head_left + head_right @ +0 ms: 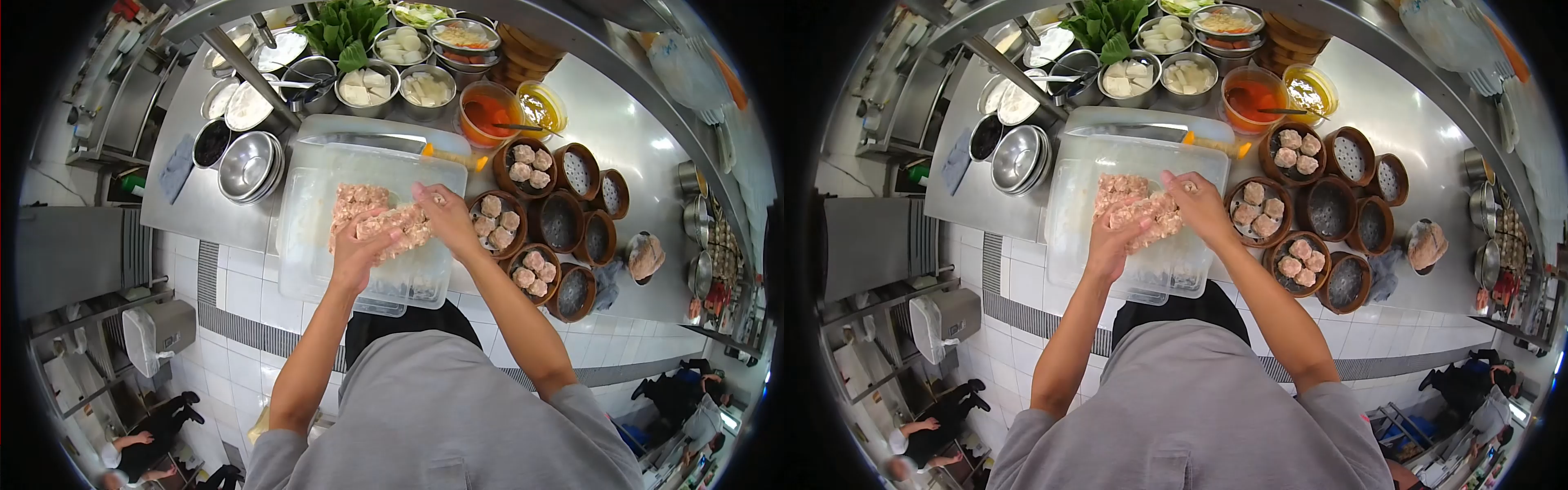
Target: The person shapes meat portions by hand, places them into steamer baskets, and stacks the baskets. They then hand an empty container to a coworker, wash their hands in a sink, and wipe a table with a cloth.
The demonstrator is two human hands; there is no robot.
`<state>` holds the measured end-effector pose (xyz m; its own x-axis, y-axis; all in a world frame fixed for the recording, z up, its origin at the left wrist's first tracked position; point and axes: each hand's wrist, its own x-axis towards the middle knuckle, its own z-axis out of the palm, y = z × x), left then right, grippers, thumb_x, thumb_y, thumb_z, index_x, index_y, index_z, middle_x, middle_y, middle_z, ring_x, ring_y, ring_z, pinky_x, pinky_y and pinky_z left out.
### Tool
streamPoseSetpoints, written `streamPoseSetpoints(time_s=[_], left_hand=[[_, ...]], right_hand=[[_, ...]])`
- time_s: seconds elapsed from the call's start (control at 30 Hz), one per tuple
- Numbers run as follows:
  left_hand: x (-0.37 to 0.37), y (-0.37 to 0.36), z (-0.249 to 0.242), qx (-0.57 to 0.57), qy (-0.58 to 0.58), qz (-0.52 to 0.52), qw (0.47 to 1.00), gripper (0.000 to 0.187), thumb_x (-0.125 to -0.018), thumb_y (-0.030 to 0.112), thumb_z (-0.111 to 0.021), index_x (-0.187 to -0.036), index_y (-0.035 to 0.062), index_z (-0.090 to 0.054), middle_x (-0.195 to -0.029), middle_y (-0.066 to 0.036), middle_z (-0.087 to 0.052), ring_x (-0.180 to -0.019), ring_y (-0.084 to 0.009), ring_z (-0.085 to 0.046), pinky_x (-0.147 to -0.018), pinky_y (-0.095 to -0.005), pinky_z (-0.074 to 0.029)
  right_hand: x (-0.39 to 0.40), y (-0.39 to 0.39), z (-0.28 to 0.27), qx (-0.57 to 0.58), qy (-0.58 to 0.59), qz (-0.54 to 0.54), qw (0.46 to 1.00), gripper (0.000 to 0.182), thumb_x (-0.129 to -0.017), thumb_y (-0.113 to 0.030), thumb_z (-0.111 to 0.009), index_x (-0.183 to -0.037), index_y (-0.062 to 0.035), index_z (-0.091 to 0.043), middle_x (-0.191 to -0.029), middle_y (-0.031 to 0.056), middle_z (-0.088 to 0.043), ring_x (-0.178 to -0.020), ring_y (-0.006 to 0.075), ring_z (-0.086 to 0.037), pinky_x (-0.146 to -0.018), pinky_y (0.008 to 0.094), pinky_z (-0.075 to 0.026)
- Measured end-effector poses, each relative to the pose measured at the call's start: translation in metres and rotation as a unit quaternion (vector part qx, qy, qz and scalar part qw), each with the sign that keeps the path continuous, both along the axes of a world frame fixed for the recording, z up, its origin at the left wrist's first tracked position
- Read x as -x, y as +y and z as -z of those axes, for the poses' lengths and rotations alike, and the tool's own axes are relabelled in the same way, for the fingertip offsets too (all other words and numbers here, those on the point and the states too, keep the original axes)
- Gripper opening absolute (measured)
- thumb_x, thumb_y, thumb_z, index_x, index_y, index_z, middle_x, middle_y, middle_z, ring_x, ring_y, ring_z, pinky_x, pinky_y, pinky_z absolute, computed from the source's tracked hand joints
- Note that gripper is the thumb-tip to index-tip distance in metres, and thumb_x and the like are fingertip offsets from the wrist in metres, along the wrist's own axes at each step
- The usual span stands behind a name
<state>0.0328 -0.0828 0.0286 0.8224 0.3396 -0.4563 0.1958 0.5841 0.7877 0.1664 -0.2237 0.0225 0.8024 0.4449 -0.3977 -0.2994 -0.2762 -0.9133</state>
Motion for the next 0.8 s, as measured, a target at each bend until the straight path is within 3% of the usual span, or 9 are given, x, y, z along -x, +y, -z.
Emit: streamPoseSetpoints(time_s=[0.07,0.4,0.47,0.5,0.57,0.63,0.67,0.73,0.8], left_hand=[[0.000,-0.001,0.000,-0.009,0.005,0.004,1.000,0.052,-0.084,-0.002,-0.075,-0.131,-0.0011,-0.053,-0.110,-0.018,-0.070,-0.098,-0.0214,-0.071,-0.086,-0.0311,-0.056],[-0.003,0.012,0.008,0.055,-0.026,-0.015,0.998,0.048,-0.086,-0.001,-0.072,-0.131,-0.0012,-0.054,-0.120,-0.016,-0.066,-0.106,-0.0218,-0.068,-0.086,-0.0321,-0.057],[-0.003,0.013,0.008,0.061,-0.023,-0.013,0.998,0.048,-0.087,-0.001,-0.071,-0.131,-0.0012,-0.054,-0.120,-0.016,-0.066,-0.106,-0.0215,-0.068,-0.087,-0.0318,-0.057],[-0.003,0.013,0.002,0.084,-0.019,-0.025,0.996,0.049,-0.087,0.001,-0.072,-0.132,-0.0012,-0.054,-0.119,-0.016,-0.066,-0.106,-0.0210,-0.067,-0.088,-0.0318,-0.056],[-0.005,0.015,-0.002,0.106,-0.015,-0.037,0.994,0.050,-0.087,0.004,-0.073,-0.133,-0.0011,-0.053,-0.119,-0.015,-0.067,-0.106,-0.0205,-0.067,-0.088,-0.0317,-0.055],[-0.005,0.017,-0.002,-0.076,0.002,-0.036,0.996,0.052,-0.086,0.014,-0.078,-0.130,-0.0013,-0.056,-0.116,-0.013,-0.067,-0.103,-0.0179,-0.066,-0.086,-0.0305,-0.054],[-0.006,0.020,-0.001,-0.075,0.002,-0.034,0.997,0.052,-0.086,0.014,-0.078,-0.130,-0.0013,-0.056,-0.116,-0.013,-0.067,-0.103,-0.0179,-0.066,-0.086,-0.0305,-0.054],[-0.008,0.033,0.006,-0.383,0.025,0.021,0.923,0.049,-0.083,0.013,-0.081,-0.125,-0.0007,-0.060,-0.115,-0.012,-0.066,-0.100,-0.0167,-0.066,-0.083,-0.0298,-0.055],[-0.011,0.040,0.014,-0.348,0.045,0.012,0.936,0.047,-0.082,0.015,-0.082,-0.122,-0.0005,-0.061,-0.110,-0.011,-0.067,-0.095,-0.0161,-0.066,-0.080,-0.0292,-0.054]], right_hand=[[0.001,0.003,0.009,-0.012,-0.020,-0.024,0.999,0.037,-0.097,-0.039,-0.067,-0.097,-0.0026,-0.067,-0.078,-0.0020,-0.061,-0.069,0.0046,-0.051,-0.059,0.0221,-0.040],[0.004,0.013,0.011,-0.068,-0.002,0.021,0.997,0.037,-0.096,-0.039,-0.069,-0.094,-0.0022,-0.067,-0.077,-0.0008,-0.063,-0.068,0.0050,-0.054,-0.062,0.0226,-0.045],[0.002,0.011,0.011,-0.178,0.155,0.071,0.969,0.039,-0.096,-0.041,-0.068,-0.093,-0.0019,-0.067,-0.078,0.0006,-0.065,-0.066,0.0067,-0.057,-0.061,0.0230,-0.048],[0.001,0.010,0.012,-0.178,0.155,0.071,0.969,0.039,-0.096,-0.041,-0.068,-0.093,-0.0019,-0.067,-0.078,0.0006,-0.065,-0.066,0.0067,-0.057,-0.061,0.0230,-0.048],[0.001,0.009,0.014,-0.064,0.031,0.034,0.997,0.042,-0.094,-0.043,-0.070,-0.095,-0.0009,-0.066,-0.078,0.0031,-0.066,-0.066,0.0088,-0.060,-0.060,0.0239,-0.050],[0.004,0.008,-0.017,0.015,-0.004,0.036,0.999,0.042,-0.092,-0.041,-0.072,-0.098,-0.0002,-0.065,-0.082,0.0041,-0.067,-0.067,0.0095,-0.060,-0.060,0.0245,-0.050],[0.005,0.008,-0.028,0.093,-0.039,0.037,0.994,0.042,-0.090,-0.039,-0.075,-0.101,0.0005,-0.064,-0.086,0.0052,-0.067,-0.068,0.0102,-0.060,-0.059,0.0252,-0.051],[-0.002,-0.002,-0.019,0.060,0.007,0.021,0.998,0.043,-0.088,-0.034,-0.077,-0.108,0.0010,-0.061,-0.092,0.0068,-0.067,-0.071,0.0111,-0.061,-0.061,0.0259,-0.052],[-0.008,-0.016,-0.005,0.024,0.053,0.006,0.998,0.047,-0.086,-0.028,-0.079,-0.115,0.0014,-0.058,-0.098,0.0084,-0.067,-0.075,0.0120,-0.062,-0.063,0.0267,-0.053]])
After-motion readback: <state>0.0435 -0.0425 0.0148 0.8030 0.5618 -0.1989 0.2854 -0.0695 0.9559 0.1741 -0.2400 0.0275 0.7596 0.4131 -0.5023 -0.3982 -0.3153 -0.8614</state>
